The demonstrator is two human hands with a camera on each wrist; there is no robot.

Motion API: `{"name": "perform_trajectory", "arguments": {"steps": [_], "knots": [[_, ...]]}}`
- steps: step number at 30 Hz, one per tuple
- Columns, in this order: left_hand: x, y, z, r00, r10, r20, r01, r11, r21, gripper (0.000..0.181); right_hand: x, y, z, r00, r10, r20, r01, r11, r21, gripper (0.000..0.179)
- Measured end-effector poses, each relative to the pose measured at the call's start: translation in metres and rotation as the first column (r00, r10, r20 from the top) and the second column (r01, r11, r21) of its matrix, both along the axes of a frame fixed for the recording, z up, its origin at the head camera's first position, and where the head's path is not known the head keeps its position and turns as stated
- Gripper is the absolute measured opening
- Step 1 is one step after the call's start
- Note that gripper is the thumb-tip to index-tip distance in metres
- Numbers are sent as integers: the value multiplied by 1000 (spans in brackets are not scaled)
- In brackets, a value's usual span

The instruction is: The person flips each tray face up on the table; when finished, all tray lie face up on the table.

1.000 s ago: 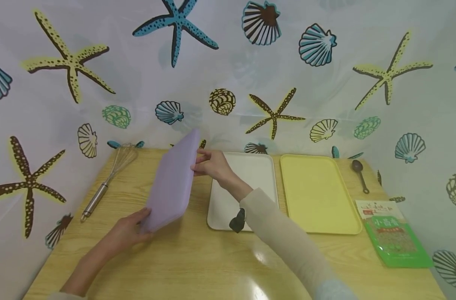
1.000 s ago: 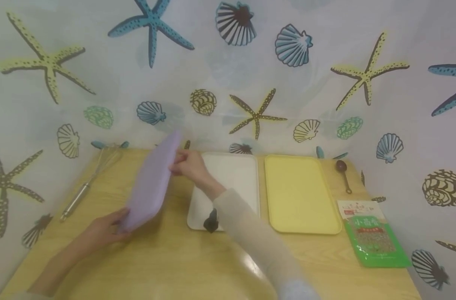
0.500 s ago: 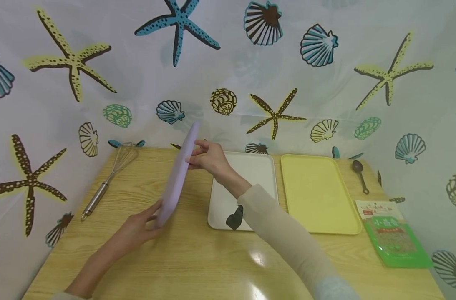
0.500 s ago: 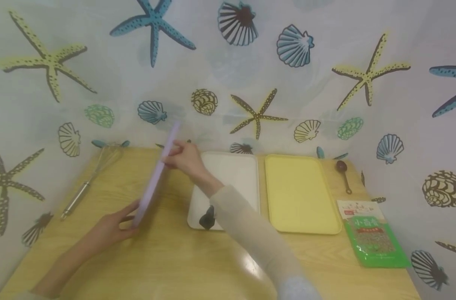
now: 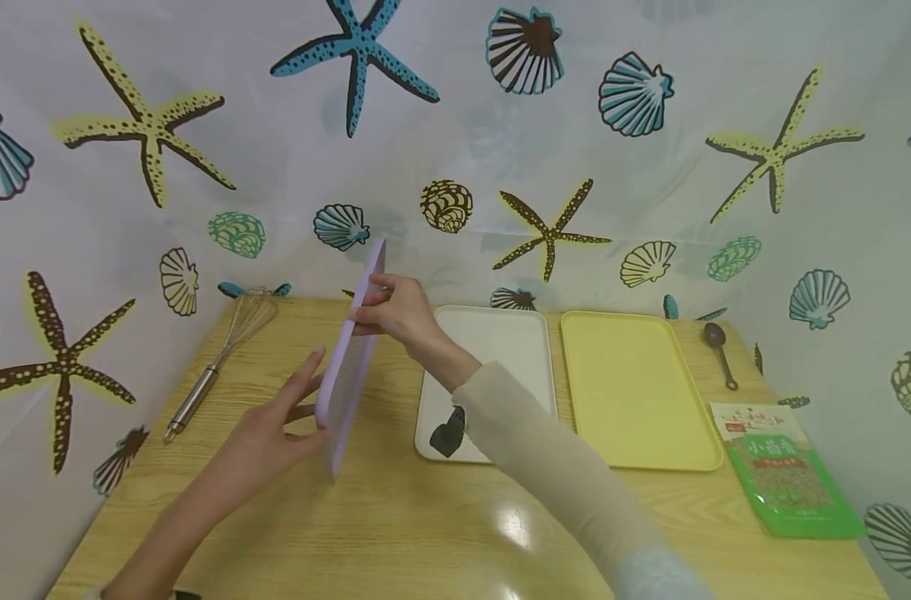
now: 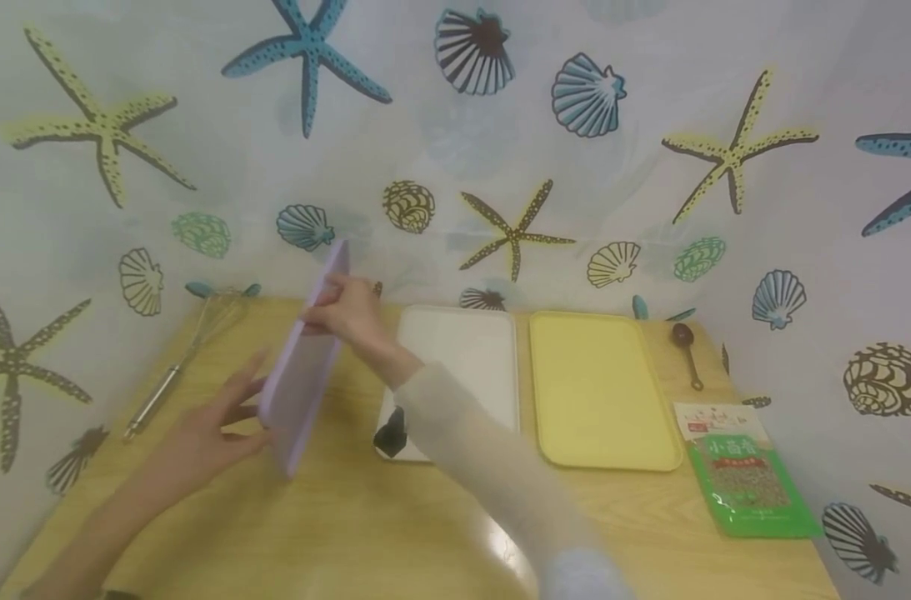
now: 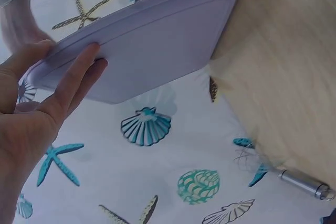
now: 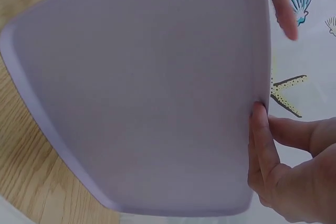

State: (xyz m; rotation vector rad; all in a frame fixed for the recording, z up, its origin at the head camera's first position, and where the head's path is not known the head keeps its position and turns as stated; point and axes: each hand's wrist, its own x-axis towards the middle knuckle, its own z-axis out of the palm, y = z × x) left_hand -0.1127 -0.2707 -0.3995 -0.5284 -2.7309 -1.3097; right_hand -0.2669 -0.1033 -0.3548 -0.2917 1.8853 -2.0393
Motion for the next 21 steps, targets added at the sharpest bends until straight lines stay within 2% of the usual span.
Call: {"name": "perform_trajectory", "arguments": {"steps": [4, 9, 17, 21], "knots": [[4, -3, 13, 999, 18, -37, -19, 1000, -20, 88, 1, -7, 1, 1000, 13, 6, -13, 1000, -13, 68], [7, -2, 23, 997, 72, -12, -72, 995, -75, 71, 1, -13, 1, 1000, 19, 24, -18, 1000, -18, 66], [8, 1, 28, 987, 153, -42, -157, 982, -108, 59, 0, -16, 0, 998, 58, -11, -58, 998, -4, 64], [8, -1, 29, 982, 186, -23, -187, 978, -90, 57, -2, -11, -12, 996, 63, -63, -58, 995, 77, 54]]}}
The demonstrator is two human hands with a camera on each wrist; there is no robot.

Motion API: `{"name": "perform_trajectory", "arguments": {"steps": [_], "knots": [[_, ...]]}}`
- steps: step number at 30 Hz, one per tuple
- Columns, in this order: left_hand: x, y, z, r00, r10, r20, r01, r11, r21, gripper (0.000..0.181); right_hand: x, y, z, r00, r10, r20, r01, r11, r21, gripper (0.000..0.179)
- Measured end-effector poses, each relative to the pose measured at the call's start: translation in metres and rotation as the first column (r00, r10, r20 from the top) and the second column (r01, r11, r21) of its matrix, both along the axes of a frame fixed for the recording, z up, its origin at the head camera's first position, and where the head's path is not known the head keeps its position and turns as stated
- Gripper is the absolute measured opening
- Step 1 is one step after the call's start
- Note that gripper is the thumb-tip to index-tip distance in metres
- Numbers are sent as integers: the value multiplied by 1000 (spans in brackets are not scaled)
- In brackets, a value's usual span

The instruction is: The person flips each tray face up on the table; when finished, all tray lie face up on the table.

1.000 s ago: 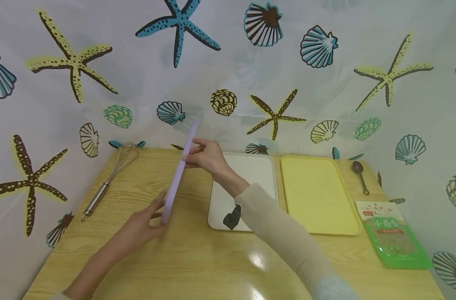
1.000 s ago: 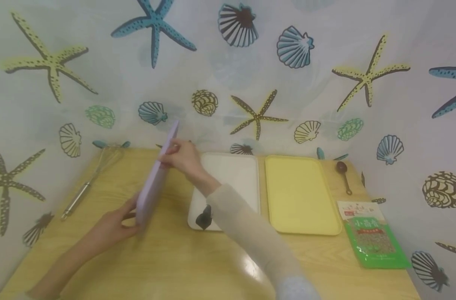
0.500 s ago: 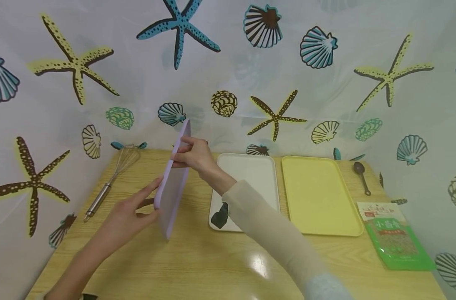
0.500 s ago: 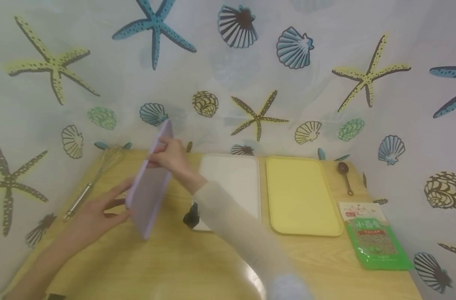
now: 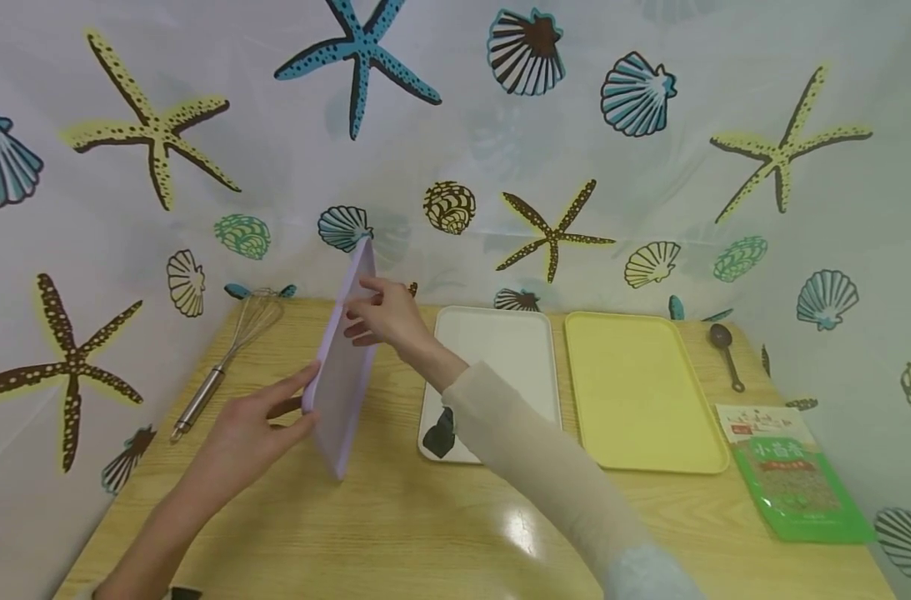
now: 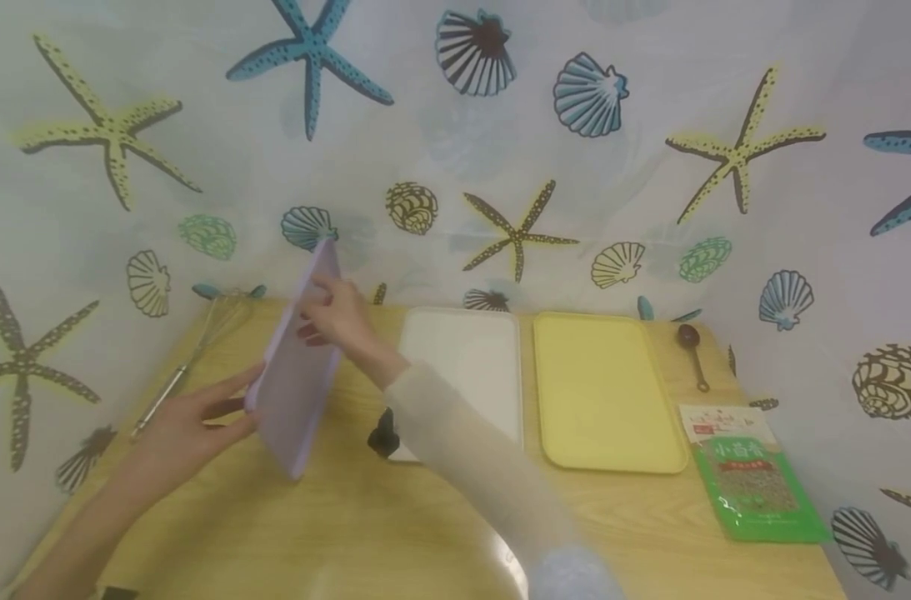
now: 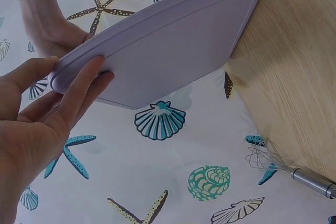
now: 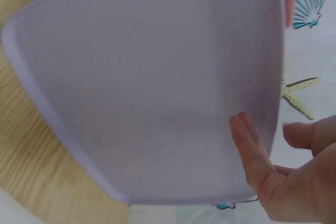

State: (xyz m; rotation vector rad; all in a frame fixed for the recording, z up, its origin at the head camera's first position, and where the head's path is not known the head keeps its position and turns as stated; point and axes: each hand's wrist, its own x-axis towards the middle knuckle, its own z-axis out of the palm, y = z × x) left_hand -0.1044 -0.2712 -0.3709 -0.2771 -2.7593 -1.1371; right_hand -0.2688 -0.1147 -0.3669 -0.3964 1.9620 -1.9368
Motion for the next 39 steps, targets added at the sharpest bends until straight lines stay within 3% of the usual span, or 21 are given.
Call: {"name": "perform_trajectory", "arguments": {"steps": [3, 7, 12, 17, 21, 23, 33, 39], "knots": [[1, -4, 0, 999, 38, 29, -39, 999, 28, 55, -3, 6, -20, 999, -8, -42, 12, 994, 105, 50], [2, -10, 1, 996, 82, 44, -84, 996, 43, 55, -6, 13, -54, 999, 0, -37, 9, 972, 234, 50], [3, -19, 0, 992, 120, 48, -123, 991, 52, 55, -5, 16, -94, 998, 57, -13, -48, 928, 370, 53], [5, -31, 0, 977, 173, 126, -186, 977, 101, 56, -2, 12, -119, 995, 86, -51, -50, 869, 492, 55], [5, -39, -1, 967, 182, 179, -216, 956, 198, 56, 4, 9, -123, 995, 84, -62, -37, 833, 553, 53], [6, -43, -1, 965, 187, 184, -229, 943, 243, 55, 5, 8, -125, 995, 80, -58, -34, 830, 556, 54], [5, -61, -10, 961, 209, 181, -266, 874, 407, 53, 9, 4, -127, 995, 57, -80, -5, 840, 543, 56], [3, -69, -13, 954, 210, 216, -291, 827, 481, 57, 8, 1, -131, 995, 54, -80, -3, 848, 529, 59]]}}
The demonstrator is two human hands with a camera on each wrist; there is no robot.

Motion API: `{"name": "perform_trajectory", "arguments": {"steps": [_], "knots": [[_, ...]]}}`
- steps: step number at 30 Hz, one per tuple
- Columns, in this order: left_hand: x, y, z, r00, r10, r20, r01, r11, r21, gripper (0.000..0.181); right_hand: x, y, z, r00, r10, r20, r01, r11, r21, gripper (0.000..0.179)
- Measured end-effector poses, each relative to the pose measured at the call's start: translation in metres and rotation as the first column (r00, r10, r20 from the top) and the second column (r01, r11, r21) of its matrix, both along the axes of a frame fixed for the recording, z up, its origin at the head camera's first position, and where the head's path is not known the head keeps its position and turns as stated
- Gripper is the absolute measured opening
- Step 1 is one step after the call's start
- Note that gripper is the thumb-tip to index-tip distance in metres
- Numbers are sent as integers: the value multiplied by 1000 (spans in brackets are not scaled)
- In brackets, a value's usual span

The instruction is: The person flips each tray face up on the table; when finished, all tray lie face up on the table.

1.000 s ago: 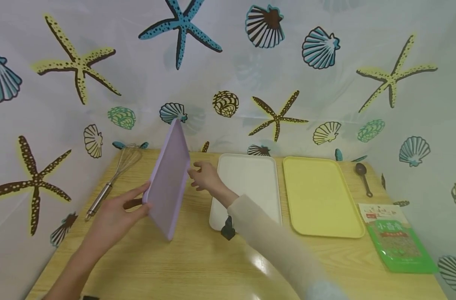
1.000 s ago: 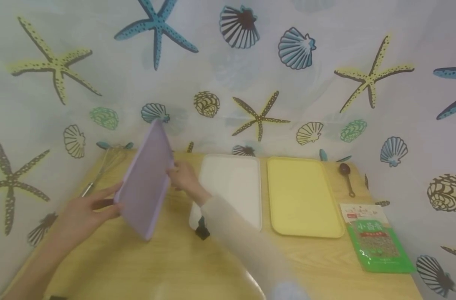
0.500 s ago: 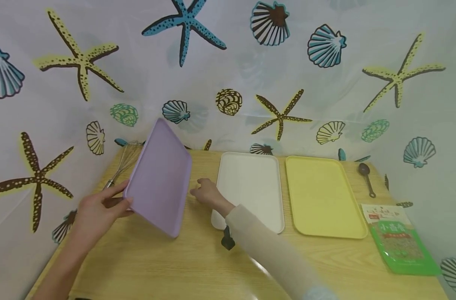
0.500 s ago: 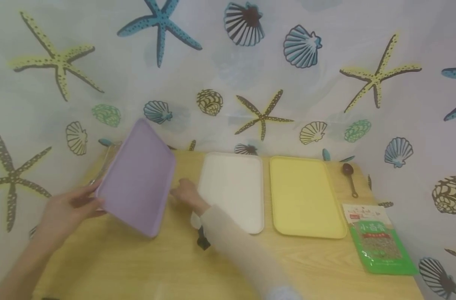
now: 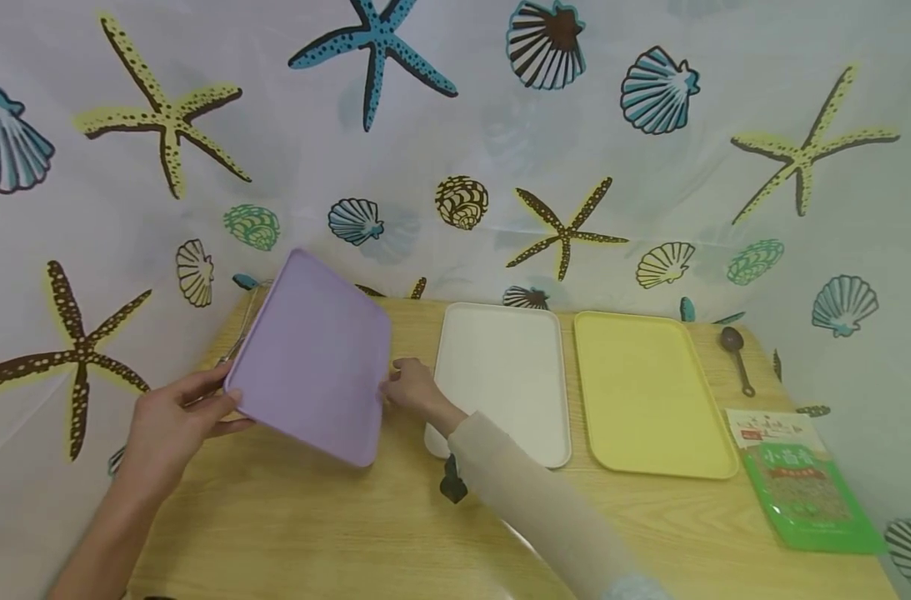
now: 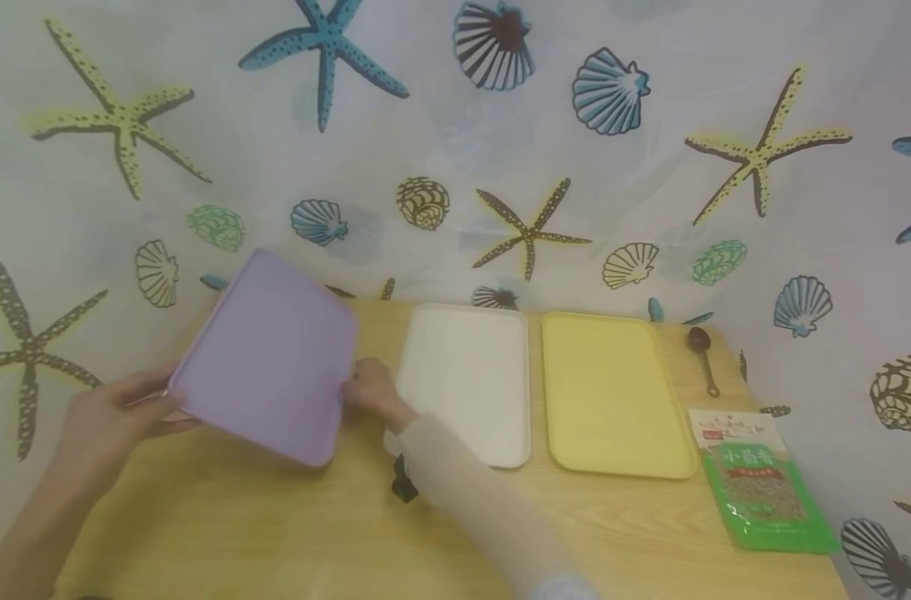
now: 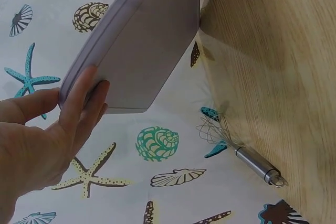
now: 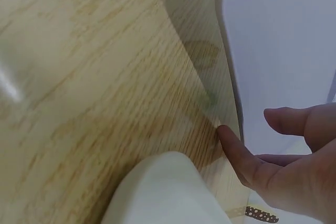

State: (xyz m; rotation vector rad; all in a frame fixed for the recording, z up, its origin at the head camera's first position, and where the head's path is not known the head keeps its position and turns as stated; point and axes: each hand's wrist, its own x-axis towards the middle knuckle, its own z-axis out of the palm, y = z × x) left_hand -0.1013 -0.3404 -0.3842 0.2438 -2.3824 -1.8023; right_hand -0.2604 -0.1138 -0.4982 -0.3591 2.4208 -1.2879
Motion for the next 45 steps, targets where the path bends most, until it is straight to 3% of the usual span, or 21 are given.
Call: {"name": "perform_trajectory", "arguments": {"steps": [4, 7, 10, 13, 17, 22, 26, 31, 34, 45], "knots": [[0, -6, -3, 1000, 6, 0, -6, 996, 87, 61, 2, -3, 2, 1000, -15, 10, 15, 999, -35, 58], [0, -9, -5, 1000, 28, -4, -27, 988, 149, 61, 2, -5, 0, 1000, -17, -10, 16, 999, -40, 40], [0, -13, -7, 999, 51, 2, -50, 989, 136, 58, 2, -7, -2, 999, -19, -35, 17, 999, -39, 27], [0, -17, -10, 998, 54, 21, -56, 990, 131, 58, 1, -6, -4, 999, -24, -36, 22, 998, -58, 29], [1, -29, -13, 1000, 2, 26, -7, 981, 196, 55, -3, -1, -5, 999, -33, 12, 34, 995, -95, 32], [1, -47, -20, 996, -72, 51, 56, 965, 255, 21, -7, 9, -2, 990, -47, 134, 66, 987, -144, 28], [1, -55, -28, 987, -101, 123, 72, 973, 221, 17, -6, 15, 3, 978, -63, 199, 102, 976, -192, 32], [-1, -55, -38, 977, -85, 195, 66, 993, 101, 46, -4, 18, 6, 974, -82, 211, 131, 964, -232, 38], [-3, -55, -45, 972, -76, 224, 67, 997, 50, 50, -4, 20, 8, 976, -97, 197, 144, 960, -239, 43], [-15, -62, -80, 956, -71, 283, 63, 997, 37, 45, -11, 25, 9, 960, -126, 251, 200, 934, -295, 52]]}}
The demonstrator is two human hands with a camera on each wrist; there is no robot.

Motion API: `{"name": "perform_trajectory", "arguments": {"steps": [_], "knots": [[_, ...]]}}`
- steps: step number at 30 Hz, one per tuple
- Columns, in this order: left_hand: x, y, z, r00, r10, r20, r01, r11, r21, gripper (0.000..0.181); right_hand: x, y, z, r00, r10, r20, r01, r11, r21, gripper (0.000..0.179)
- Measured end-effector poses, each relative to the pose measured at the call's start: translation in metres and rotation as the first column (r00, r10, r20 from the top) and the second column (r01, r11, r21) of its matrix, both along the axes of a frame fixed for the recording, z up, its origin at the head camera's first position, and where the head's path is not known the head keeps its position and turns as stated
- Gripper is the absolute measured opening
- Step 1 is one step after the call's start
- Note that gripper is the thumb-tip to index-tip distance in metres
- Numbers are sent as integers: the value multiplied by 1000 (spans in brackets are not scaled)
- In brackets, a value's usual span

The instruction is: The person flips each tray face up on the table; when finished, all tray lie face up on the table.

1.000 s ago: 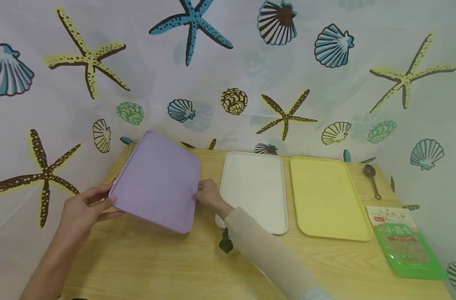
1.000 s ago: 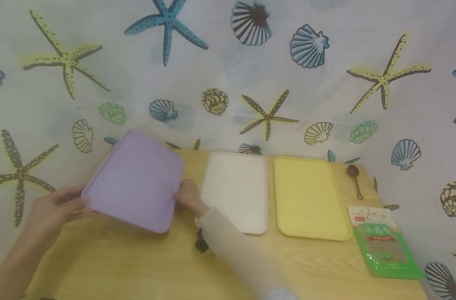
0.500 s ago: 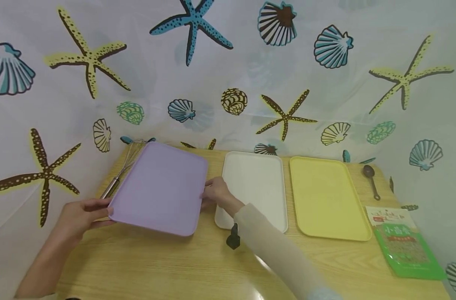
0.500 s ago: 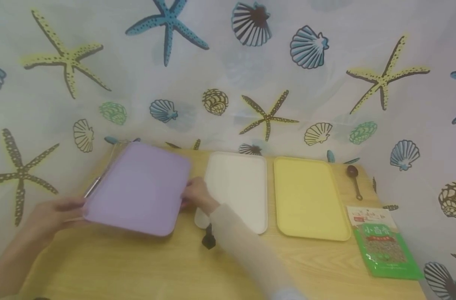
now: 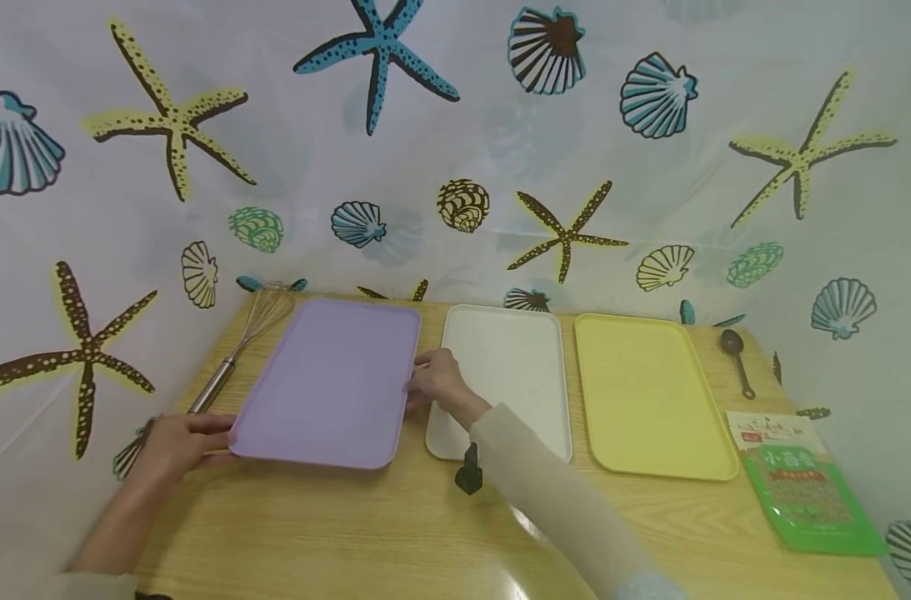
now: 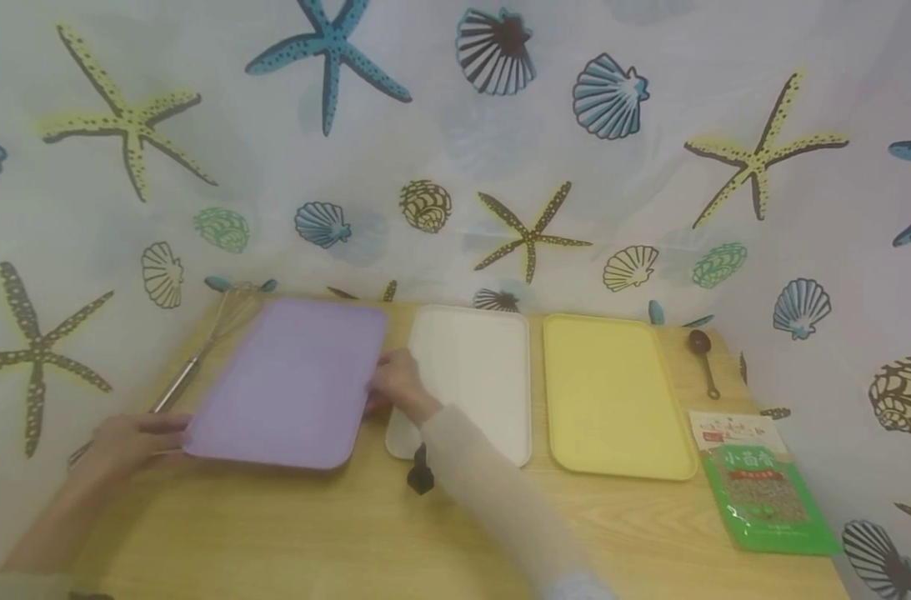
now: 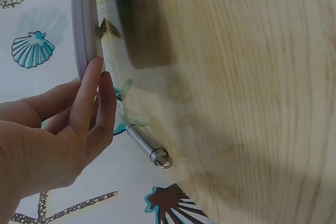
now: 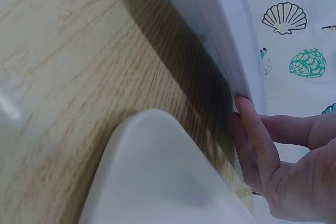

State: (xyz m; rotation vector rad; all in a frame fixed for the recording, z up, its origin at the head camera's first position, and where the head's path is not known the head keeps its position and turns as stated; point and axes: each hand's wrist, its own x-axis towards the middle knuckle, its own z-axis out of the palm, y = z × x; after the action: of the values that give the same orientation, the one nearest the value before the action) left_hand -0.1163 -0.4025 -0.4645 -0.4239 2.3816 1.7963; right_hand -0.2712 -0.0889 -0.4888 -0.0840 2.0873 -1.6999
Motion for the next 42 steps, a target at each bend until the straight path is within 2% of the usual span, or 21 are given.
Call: {"name": "perform_trajectory", "arguments": {"steps": [3, 6, 13, 19, 25, 32, 42], "knots": [[-5, -3, -10, 1000, 10, 7, -11, 999, 37, 42, -2, 1, -2, 1000, -12, 4, 12, 1000, -8, 52], [-9, -2, -14, 1000, 15, 17, -16, 999, 38, 42, -5, 1, -4, 1000, -23, 0, 23, 1000, -9, 53], [-7, 6, -10, 1000, -1, 27, 3, 995, -97, 42, -8, -3, -11, 1000, -23, 13, 24, 1000, -11, 45], [-10, 3, -14, 999, 10, 32, -6, 992, -122, 41, -8, -5, -10, 1000, -27, 4, 27, 999, 20, 42], [-15, 4, -12, 999, 19, 50, -11, 988, -156, 41, -14, -8, -12, 1000, -24, -19, 25, 997, 73, 44], [-16, 6, -10, 999, 26, 43, -18, 982, -187, 41, -18, -11, -12, 994, -5, -110, 22, 987, 157, 41], [-16, 9, -10, 999, 43, 12, -40, 974, -221, 38, -14, -14, -11, 997, 4, -80, 6, 993, 121, 42]]}}
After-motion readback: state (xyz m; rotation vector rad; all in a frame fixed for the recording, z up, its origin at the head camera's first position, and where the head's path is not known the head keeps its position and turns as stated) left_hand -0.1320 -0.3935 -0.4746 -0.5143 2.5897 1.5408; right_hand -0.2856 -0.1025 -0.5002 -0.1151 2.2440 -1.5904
